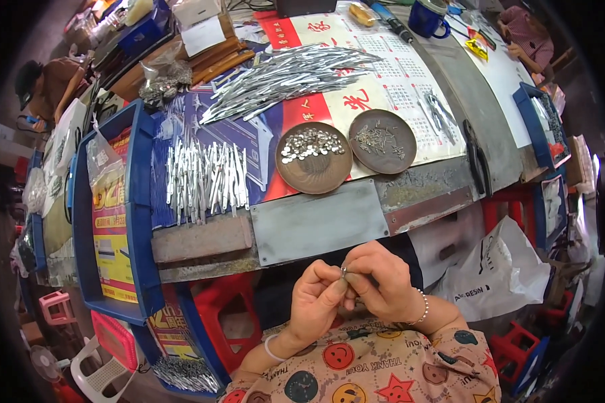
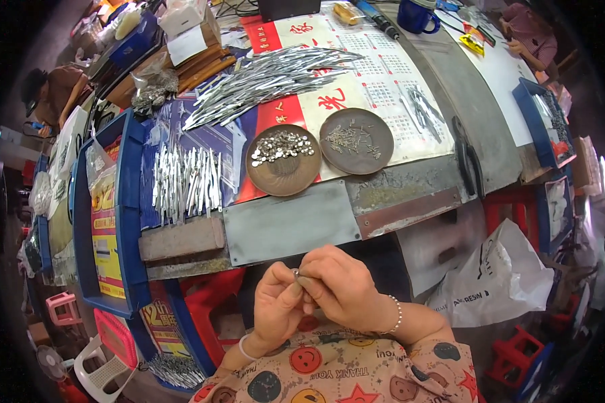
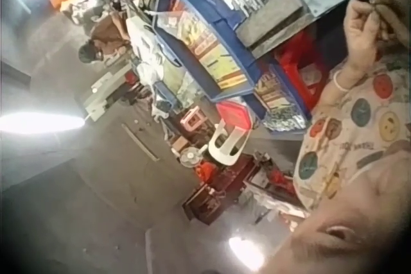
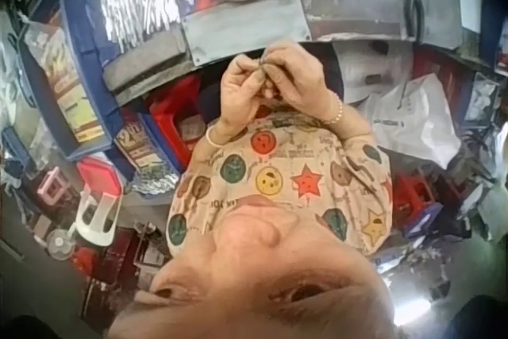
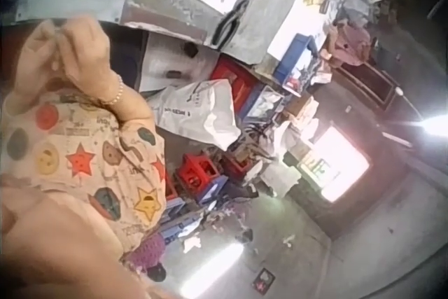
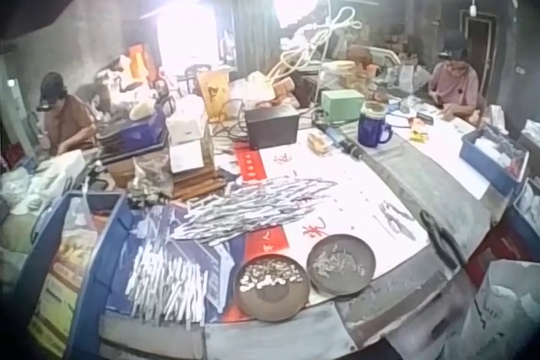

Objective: Manually assembling small metal zipper sliders onto metal pins or rods at a workbench.

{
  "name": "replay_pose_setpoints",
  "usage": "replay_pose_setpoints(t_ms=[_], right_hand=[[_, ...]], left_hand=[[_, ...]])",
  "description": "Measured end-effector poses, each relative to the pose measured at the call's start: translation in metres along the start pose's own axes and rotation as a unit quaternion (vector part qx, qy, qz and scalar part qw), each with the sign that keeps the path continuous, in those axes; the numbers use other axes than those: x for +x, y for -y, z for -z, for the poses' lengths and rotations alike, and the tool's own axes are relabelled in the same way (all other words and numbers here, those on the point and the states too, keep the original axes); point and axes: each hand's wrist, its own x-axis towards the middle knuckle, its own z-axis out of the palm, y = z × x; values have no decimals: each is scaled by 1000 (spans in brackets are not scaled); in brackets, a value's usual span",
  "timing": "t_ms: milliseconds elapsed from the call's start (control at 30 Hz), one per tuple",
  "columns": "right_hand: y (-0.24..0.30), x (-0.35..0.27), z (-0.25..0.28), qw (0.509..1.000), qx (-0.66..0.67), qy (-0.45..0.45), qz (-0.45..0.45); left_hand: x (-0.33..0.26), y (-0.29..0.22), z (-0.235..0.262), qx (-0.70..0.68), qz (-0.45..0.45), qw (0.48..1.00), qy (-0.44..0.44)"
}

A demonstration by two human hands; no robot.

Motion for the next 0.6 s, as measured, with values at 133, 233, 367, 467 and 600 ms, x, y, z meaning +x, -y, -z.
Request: replay_pose_setpoints(t_ms=[133,233,367,467,600], right_hand=[[-2,0,10,986,141,49,-78],[1,1,15,987,125,66,-70],[6,3,19,998,6,62,13],[12,-1,15,996,-76,36,30],[10,-6,14,999,26,41,-19]], left_hand=[[-4,-1,-1,-16,9,999,35],[-7,0,0,42,9,999,24],[-7,3,0,66,18,998,16],[-7,6,3,13,45,999,12],[-8,4,-3,-51,39,997,40]])
